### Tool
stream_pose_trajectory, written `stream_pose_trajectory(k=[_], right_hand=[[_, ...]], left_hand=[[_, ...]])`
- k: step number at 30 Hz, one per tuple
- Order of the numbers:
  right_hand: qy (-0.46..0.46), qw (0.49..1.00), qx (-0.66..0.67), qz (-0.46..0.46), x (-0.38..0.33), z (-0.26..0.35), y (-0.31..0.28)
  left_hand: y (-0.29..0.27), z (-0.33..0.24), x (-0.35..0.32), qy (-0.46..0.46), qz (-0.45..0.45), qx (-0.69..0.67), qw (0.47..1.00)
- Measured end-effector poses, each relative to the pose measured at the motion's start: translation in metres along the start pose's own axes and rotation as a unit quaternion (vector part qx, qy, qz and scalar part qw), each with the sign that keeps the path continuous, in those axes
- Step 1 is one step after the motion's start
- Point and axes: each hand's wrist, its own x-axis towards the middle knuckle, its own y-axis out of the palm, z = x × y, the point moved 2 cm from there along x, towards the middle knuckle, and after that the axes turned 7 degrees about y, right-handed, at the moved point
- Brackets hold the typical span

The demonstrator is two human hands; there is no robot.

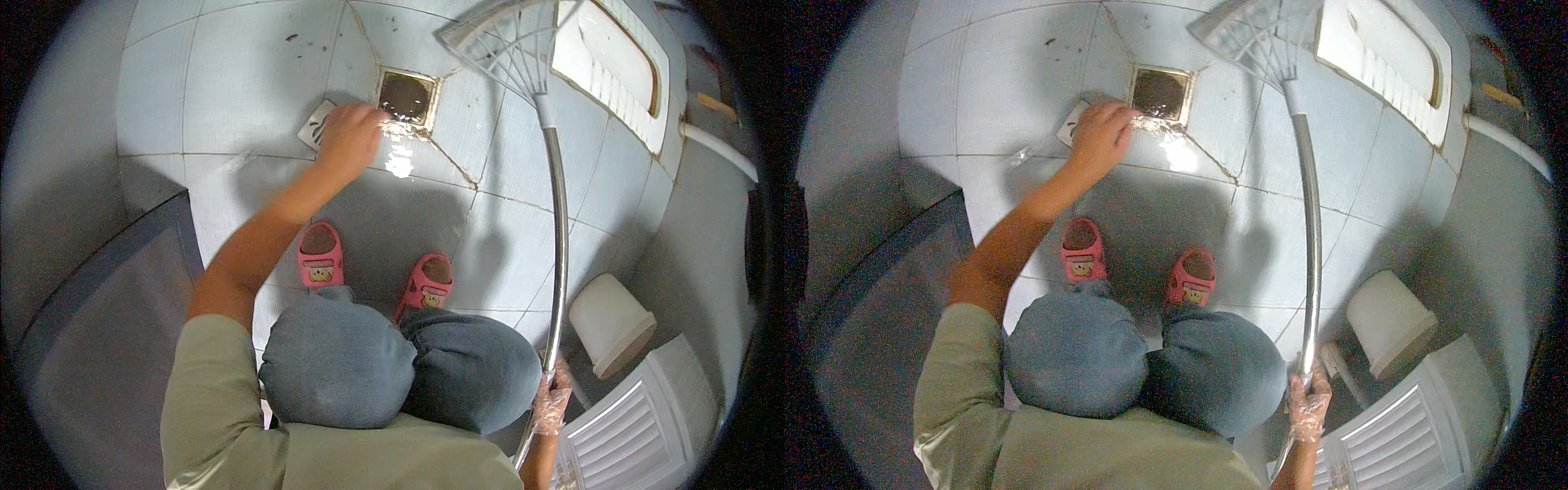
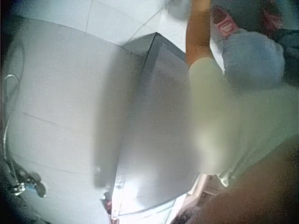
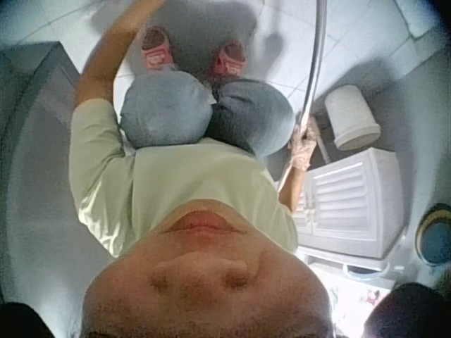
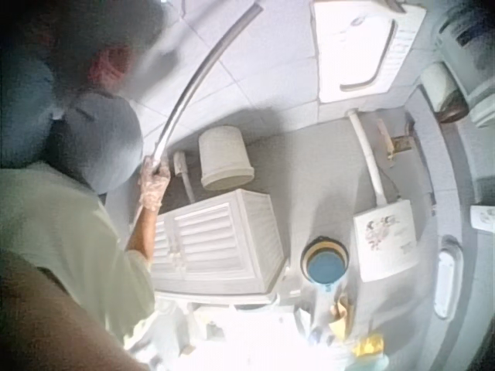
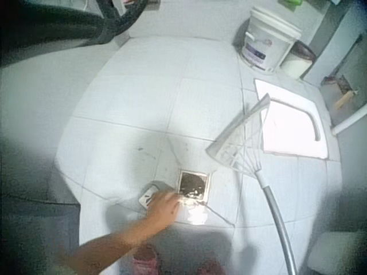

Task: The person uses a squeegee to push water on the tiled floor toward a drain. They then squat, remove the drain cover, and clean the accumulated debris from the cover using a tissue and chopsticks. Finally, they wipe the drain area with the tissue.

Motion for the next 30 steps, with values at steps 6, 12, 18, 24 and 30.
stream_pose_trajectory(k=[6, 12, 18, 24, 30], right_hand=[[-0.051, 0.998, 0.045, -0.009, 0.011, 0.003, 0.005], [0.038, 0.999, 0.014, -0.003, -0.001, 0.032, 0.01], [0.034, 0.999, 0.023, -0.004, -0.003, 0.034, 0.013], [-0.006, 0.999, 0.022, 0.037, 0.001, 0.02, 0.003], [-0.054, 0.992, 0.053, 0.103, 0.006, 0.062, -0.004]], left_hand=[[-0.03, 0.029, -0.05, -0.288, 0.03, 0.062, 0.955], [-0.029, 0.033, -0.049, -0.314, 0.091, 0.059, 0.943], [-0.031, 0.024, -0.052, -0.234, 0.061, 0.071, 0.968], [-0.046, 0.047, -0.067, -0.25, 0.06, 0.134, 0.957], [-0.076, 0.057, -0.079, -0.172, 0.028, 0.088, 0.981]])
